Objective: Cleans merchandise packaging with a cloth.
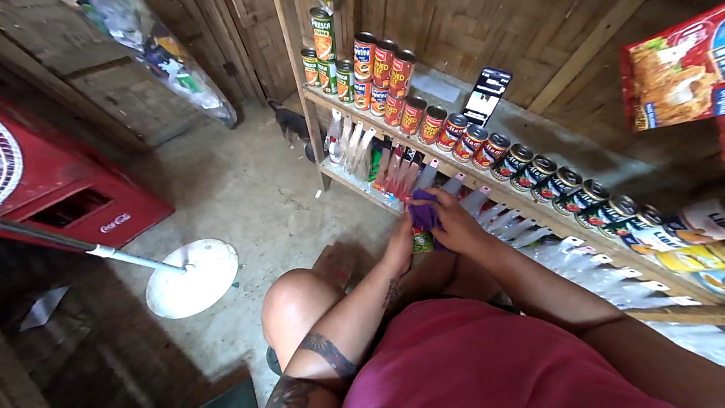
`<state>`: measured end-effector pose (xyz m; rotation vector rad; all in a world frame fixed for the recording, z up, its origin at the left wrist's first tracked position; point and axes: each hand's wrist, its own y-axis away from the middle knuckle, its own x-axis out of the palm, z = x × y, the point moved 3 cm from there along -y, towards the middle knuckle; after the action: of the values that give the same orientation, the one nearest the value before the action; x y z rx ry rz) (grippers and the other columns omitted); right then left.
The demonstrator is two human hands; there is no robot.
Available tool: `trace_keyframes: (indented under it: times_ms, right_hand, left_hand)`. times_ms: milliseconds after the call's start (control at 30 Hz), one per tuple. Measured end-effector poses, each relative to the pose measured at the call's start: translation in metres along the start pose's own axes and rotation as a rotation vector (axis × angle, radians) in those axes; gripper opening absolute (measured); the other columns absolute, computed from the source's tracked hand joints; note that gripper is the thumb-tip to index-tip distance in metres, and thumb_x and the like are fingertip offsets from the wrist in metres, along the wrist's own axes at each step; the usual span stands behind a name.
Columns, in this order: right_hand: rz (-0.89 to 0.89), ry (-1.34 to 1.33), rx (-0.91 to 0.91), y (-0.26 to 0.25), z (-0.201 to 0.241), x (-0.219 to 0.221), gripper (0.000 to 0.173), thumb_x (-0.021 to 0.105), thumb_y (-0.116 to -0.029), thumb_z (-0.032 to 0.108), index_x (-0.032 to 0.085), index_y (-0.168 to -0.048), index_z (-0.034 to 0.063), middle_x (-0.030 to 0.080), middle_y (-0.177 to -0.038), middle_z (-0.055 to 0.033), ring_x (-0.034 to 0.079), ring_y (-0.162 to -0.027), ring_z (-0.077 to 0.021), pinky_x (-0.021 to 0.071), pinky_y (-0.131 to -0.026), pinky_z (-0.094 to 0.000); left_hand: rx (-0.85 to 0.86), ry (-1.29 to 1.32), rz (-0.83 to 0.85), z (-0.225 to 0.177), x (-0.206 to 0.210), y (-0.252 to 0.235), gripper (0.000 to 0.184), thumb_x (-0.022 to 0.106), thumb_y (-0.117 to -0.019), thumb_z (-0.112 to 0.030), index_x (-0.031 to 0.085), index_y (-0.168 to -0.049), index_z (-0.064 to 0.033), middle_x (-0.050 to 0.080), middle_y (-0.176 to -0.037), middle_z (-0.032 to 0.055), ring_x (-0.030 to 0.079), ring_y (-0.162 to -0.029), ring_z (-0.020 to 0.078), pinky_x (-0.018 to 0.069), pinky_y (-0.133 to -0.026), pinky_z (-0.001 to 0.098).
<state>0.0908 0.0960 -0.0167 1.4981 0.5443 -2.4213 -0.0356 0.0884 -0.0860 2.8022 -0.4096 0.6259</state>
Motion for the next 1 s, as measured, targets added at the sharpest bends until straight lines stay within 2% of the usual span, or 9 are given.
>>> trace_keyframes:
  times_ms: [33,133,267,400,533,633,733,833,1000]
  right_hand:
    - [0.004,0.014,0.009,0.000,0.000,0.000,0.063,0.073,-0.0803,-0.002,0.063,-0.140,0.0155,0.051,-0.146,-0.0225,0.052,-0.131,-0.0422,0.0467,-0.106,-0.0566]
    - [0.023,0.047,0.030,0.000,0.001,-0.001,0.064,0.074,-0.0804,-0.001,0.063,-0.140,0.0185,0.051,-0.145,-0.0235,0.052,-0.129,-0.0435,0.0477,-0.103,-0.0575]
    - [0.046,0.048,0.044,0.000,0.001,0.000,0.065,0.075,-0.0804,-0.001,0.062,-0.141,0.0187,0.051,-0.145,-0.0225,0.052,-0.131,-0.0424,0.0470,-0.105,-0.0566]
    - [0.052,-0.001,0.020,0.003,0.004,0.003,0.077,0.076,-0.0813,0.000,0.048,-0.152,0.0139,0.050,-0.150,-0.0202,0.049,-0.138,-0.0399,0.0436,-0.111,-0.0560]
    - [0.076,-0.080,0.022,0.007,0.010,0.007,0.063,0.074,-0.0833,0.000,0.058,-0.143,0.0119,0.053,-0.148,-0.0171,0.051,-0.136,-0.0366,0.0445,-0.111,-0.0544]
    - [0.074,-0.090,-0.044,0.009,0.011,0.010,0.054,0.073,-0.0823,-0.001,0.066,-0.135,0.0111,0.058,-0.144,-0.0154,0.053,-0.134,-0.0351,0.0444,-0.111,-0.0532]
    - [0.058,-0.110,-0.153,0.011,0.010,0.013,0.045,0.072,-0.0826,0.002,0.071,-0.127,0.0115,0.062,-0.139,-0.0138,0.055,-0.132,-0.0349,0.0445,-0.109,-0.0548]
    - [0.085,-0.136,-0.226,0.015,0.011,0.014,0.041,0.069,-0.0845,0.002,0.074,-0.123,0.0148,0.061,-0.141,-0.0112,0.052,-0.136,-0.0327,0.0415,-0.113,-0.0531]
    - [0.134,-0.185,-0.285,0.020,0.013,0.019,0.042,0.068,-0.0820,-0.005,0.077,-0.118,0.0147,0.060,-0.144,-0.0097,0.048,-0.140,-0.0319,0.0398,-0.116,-0.0512]
  left_hand:
    - [0.016,-0.027,0.016,0.001,0.000,-0.001,0.055,0.016,-0.1118,-0.038,0.046,-0.147,-0.0091,0.060,-0.133,0.0095,0.059,-0.120,0.0150,0.0495,-0.103,0.0384]
    - [0.045,-0.051,0.013,0.003,0.001,-0.002,0.052,0.019,-0.1121,-0.033,0.043,-0.149,-0.0056,0.059,-0.135,0.0118,0.058,-0.122,0.0148,0.0483,-0.104,0.0373]
    - [0.062,-0.047,0.000,0.003,0.001,-0.002,0.051,0.017,-0.1122,-0.032,0.046,-0.145,-0.0050,0.062,-0.125,0.0101,0.061,-0.113,0.0131,0.0513,-0.099,0.0355]
    - [0.001,0.069,-0.054,0.002,0.000,0.000,0.052,0.013,-0.1119,-0.034,0.049,-0.142,-0.0097,0.064,-0.122,0.0084,0.062,-0.110,0.0154,0.0525,-0.095,0.0387]
    - [-0.031,0.203,-0.083,0.000,-0.004,-0.002,0.061,0.012,-0.1103,-0.048,0.057,-0.130,-0.0111,0.067,-0.112,0.0067,0.064,-0.104,0.0170,0.0546,-0.090,0.0397]
    - [-0.061,0.263,-0.083,-0.003,-0.006,-0.004,0.067,0.014,-0.1073,-0.057,0.058,-0.130,-0.0119,0.069,-0.112,0.0068,0.066,-0.104,0.0173,0.0554,-0.090,0.0398]
    - [-0.057,0.298,-0.101,-0.006,-0.008,-0.004,0.066,0.014,-0.1071,-0.058,0.059,-0.127,-0.0131,0.069,-0.108,0.0048,0.066,-0.100,0.0155,0.0556,-0.087,0.0375]
    - [-0.086,0.337,-0.132,-0.009,-0.010,-0.004,0.064,0.016,-0.1067,-0.059,0.059,-0.127,-0.0164,0.070,-0.107,0.0028,0.067,-0.098,0.0142,0.0561,-0.085,0.0361]
    - [-0.087,0.415,-0.117,-0.008,-0.016,-0.008,0.067,0.014,-0.1042,-0.064,0.063,-0.114,-0.0192,0.070,-0.090,0.0009,0.066,-0.075,0.0104,0.0559,-0.064,0.0282]
